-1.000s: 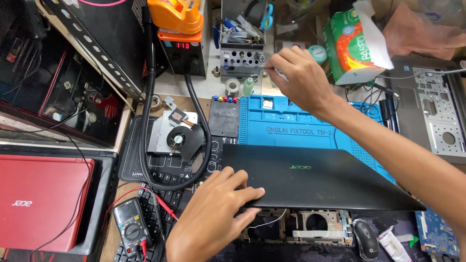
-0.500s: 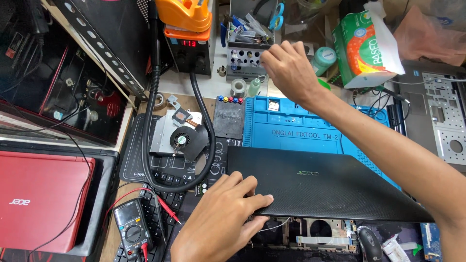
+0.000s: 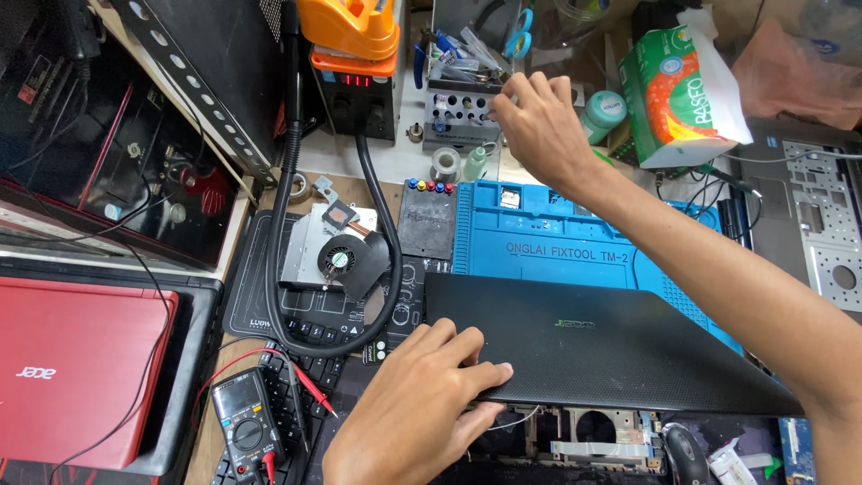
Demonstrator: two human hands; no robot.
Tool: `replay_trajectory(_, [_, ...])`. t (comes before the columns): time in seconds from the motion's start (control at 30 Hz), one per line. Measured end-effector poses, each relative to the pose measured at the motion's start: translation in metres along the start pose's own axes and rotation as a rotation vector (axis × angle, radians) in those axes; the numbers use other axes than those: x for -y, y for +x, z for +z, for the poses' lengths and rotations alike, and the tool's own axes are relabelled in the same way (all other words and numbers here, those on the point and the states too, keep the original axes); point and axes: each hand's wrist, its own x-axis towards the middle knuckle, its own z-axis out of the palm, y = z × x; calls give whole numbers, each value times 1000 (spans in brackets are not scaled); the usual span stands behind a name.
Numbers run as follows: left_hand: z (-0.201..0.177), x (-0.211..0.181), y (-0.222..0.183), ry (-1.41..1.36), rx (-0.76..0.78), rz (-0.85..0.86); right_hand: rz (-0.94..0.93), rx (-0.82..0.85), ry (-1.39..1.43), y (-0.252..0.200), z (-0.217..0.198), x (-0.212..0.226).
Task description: Disassembling a laptop by removing screws and prying off the screen assembly
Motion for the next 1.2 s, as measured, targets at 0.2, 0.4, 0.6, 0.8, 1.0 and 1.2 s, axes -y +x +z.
replay_trajectory(0.2, [0,0,1,0,-23,25,-27,-30,-53,1,-4,3])
replay_trajectory(0.4, [1,1,1,6,-13,25,-41,-56,-16,7,-6,7])
replay_trajectory(0.6, [3,4,1,17,-28,48,-185,-106,25,19,-5,18])
replay_trajectory(0.8, [1,1,0,6,-10,10,-166,-133,68,31,9,34])
replay_trajectory(1.0, [-8,-3,0,-26,-12,-26,-79,-212,366,31,-48,44])
replay_trajectory(1.2, [-8,-8,-1,22,1,-58,-109,-243,582,-16,-149,27])
